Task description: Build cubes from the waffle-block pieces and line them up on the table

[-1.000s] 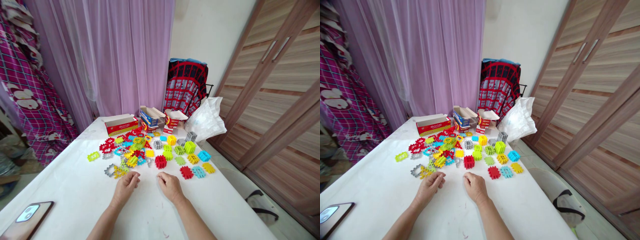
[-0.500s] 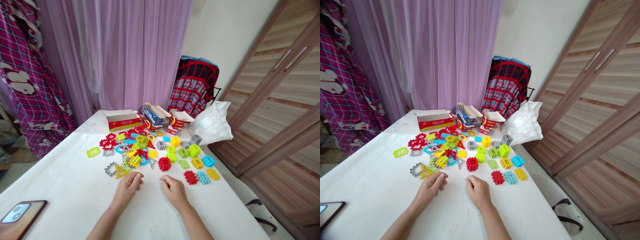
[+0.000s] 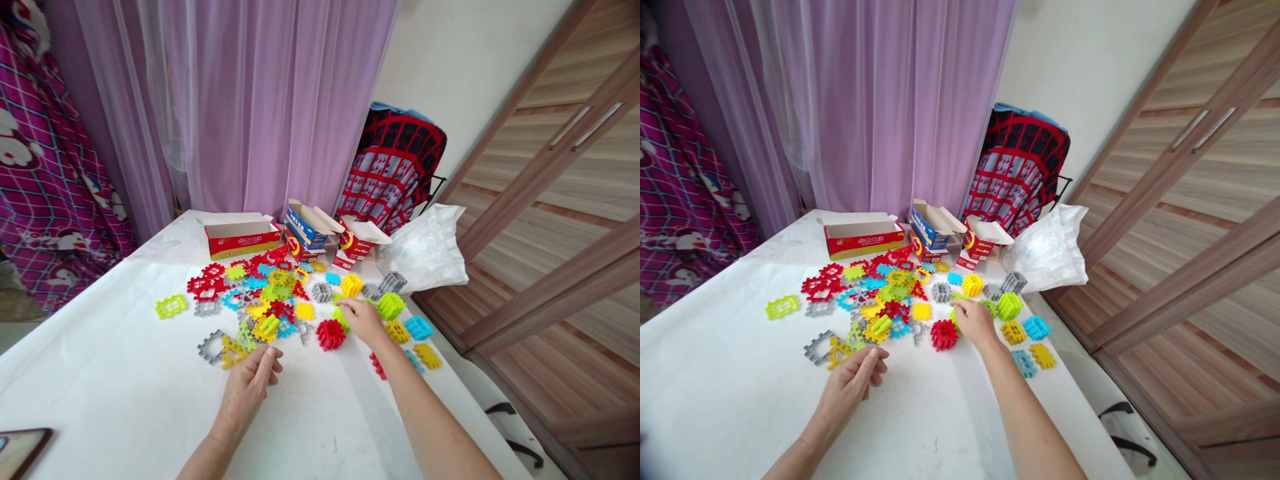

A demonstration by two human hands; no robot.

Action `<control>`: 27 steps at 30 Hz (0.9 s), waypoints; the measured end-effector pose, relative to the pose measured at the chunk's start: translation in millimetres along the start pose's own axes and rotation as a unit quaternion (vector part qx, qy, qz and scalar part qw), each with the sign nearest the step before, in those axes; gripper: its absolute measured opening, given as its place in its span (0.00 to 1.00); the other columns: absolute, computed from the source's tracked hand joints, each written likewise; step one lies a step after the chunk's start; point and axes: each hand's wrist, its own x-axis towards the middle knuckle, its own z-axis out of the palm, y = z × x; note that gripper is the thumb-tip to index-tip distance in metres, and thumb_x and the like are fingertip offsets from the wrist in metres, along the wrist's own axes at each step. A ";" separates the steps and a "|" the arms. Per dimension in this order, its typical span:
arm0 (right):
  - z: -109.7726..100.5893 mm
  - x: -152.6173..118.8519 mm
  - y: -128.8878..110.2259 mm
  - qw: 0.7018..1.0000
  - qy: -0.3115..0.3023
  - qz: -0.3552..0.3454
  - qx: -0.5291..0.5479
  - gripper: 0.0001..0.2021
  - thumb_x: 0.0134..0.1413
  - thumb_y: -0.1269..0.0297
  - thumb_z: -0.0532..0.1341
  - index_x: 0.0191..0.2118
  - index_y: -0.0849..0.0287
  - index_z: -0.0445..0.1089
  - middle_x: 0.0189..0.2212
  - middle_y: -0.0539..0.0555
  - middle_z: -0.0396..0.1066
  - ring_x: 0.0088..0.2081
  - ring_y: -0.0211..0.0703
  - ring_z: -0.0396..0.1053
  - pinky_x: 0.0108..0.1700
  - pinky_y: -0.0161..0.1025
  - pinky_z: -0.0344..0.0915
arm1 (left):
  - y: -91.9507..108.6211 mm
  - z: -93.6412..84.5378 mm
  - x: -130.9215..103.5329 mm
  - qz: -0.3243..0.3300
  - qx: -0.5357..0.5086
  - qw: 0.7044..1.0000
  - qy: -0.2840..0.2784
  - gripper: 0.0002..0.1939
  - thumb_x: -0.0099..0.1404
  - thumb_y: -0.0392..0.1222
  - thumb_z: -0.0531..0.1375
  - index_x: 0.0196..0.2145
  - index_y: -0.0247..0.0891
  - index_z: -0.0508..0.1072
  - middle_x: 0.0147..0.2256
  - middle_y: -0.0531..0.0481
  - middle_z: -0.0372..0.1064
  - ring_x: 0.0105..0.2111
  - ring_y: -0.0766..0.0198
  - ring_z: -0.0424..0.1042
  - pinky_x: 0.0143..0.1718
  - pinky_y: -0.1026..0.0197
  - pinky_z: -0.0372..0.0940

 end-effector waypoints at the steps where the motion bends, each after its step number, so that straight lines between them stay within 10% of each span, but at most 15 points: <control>1: -1.0 11.6 -5.3 0.999 -0.035 0.005 -0.041 0.16 0.57 0.66 0.53 0.42 0.52 0.78 0.41 0.51 0.79 0.43 0.44 0.75 0.44 0.36 0.66 | -0.6 0.0 0.3 0.002 0.000 1.000 0.000 0.29 0.55 0.69 0.54 0.31 0.38 0.76 0.24 0.49 0.71 0.20 0.65 0.68 0.15 0.67 0.58; 6: 8.0 44.5 -21.8 0.982 -0.125 -0.022 -0.140 0.17 0.58 0.65 0.53 0.43 0.48 0.79 0.44 0.49 0.78 0.45 0.42 0.73 0.44 0.34 0.64 | 2.2 1.1 0.9 -0.004 -0.002 1.000 0.005 0.30 0.53 0.70 0.55 0.29 0.38 0.76 0.23 0.49 0.71 0.19 0.65 0.68 0.14 0.67 0.58; 27: 0.5 48.5 -22.5 0.966 -0.144 0.001 -0.215 0.16 0.57 0.67 0.53 0.38 0.53 0.79 0.40 0.55 0.78 0.41 0.46 0.73 0.38 0.36 0.61 | 0.8 1.8 1.6 -0.021 0.002 1.000 0.001 0.30 0.52 0.70 0.55 0.30 0.38 0.75 0.23 0.50 0.71 0.20 0.65 0.68 0.15 0.67 0.59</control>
